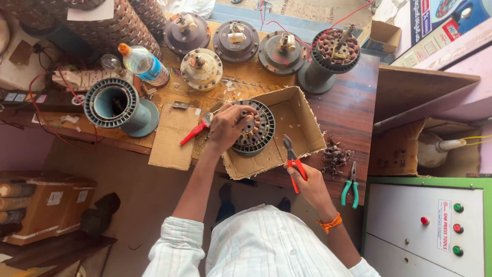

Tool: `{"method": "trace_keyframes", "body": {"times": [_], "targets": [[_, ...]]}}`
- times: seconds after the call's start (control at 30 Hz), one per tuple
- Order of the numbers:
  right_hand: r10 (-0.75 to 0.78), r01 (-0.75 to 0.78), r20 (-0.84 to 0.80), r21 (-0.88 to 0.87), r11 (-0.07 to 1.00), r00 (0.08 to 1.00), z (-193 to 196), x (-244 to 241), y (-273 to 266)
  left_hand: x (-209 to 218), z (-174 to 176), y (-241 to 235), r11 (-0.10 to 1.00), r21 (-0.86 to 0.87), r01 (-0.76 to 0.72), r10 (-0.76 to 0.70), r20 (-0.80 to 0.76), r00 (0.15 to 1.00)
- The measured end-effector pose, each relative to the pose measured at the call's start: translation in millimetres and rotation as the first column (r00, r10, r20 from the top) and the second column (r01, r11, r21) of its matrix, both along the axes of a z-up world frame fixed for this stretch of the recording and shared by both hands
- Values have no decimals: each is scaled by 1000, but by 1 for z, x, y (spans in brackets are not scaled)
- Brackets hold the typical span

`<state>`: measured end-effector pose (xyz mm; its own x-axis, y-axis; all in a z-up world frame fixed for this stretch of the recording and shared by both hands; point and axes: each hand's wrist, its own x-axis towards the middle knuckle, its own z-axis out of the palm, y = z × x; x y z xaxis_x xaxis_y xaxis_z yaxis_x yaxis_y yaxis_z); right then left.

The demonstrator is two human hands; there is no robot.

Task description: The person uses pliers to pull and remove copper wire from the slots of a motor stator placed in a cardboard box. The person repeatedly rotates the stator to access different sections while extracting wire.

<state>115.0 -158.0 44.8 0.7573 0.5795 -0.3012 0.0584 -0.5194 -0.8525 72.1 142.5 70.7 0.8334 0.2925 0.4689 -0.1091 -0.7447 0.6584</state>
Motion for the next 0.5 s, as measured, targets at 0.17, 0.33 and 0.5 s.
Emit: {"method": "trace_keyframes", "body": {"times": [0.17, 0.33, 0.5], "targets": [[49, -56, 115, 57, 997, 992, 6, -7, 1, 2, 1, 6, 992, -70, 107, -110, -40, 993], [42, -69, 108, 264, 962, 993, 11, -12, -4, 6, 0, -14, 1000, 19, -13, 8, 251, 968], [-68, 125, -133, 492, 862, 989, 18, -16, 4, -37, -20, -76, 753, -645, -129, 91, -93, 992]]}}
